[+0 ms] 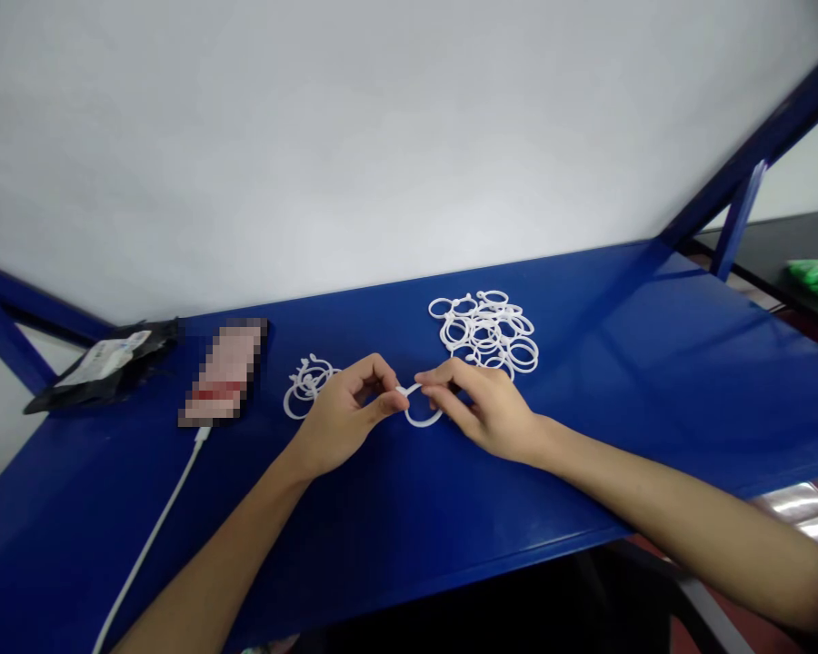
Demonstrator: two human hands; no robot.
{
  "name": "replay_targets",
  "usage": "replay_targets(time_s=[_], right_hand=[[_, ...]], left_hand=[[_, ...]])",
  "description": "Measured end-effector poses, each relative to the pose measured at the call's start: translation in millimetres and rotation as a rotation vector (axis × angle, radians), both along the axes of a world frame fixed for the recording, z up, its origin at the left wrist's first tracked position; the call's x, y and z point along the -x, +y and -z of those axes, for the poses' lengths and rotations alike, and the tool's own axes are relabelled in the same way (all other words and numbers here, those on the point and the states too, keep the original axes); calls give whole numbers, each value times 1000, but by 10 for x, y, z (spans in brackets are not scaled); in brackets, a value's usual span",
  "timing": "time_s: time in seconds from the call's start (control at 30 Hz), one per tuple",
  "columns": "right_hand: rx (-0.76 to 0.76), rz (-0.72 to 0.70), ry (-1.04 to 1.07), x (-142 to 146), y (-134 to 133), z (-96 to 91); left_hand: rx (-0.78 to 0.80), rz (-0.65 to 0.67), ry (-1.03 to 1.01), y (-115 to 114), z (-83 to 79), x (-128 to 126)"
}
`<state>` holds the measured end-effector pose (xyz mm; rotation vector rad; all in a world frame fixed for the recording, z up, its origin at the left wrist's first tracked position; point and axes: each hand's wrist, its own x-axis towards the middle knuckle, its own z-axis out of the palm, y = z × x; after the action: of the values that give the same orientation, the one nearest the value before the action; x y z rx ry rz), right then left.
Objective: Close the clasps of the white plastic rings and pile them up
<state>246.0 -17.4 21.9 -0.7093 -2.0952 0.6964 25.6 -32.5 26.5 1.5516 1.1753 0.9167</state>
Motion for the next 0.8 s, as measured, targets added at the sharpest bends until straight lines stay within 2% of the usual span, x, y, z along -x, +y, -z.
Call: replay_targets(time_s=[0.1, 0.2, 0.3, 0.4, 0.57, 0.8], right_hand=[[138, -36, -17, -7, 4, 3], [210, -69, -33, -13, 9, 0], [264, -87, -16, -8, 13, -3], [317, -64, 6, 10, 7, -2], [350, -47, -16, 37, -3, 31], [351, -87, 35, 24, -2, 32]], left_hand=[[-54, -56, 67, 24, 57, -11], [-132, -52, 152, 38, 125, -16], [-244, -25, 142, 26, 176, -33], [-363, -66, 98, -1, 199, -64], [-496, -91, 81, -20, 196, -106], [-524, -66, 63, -20, 181, -100]])
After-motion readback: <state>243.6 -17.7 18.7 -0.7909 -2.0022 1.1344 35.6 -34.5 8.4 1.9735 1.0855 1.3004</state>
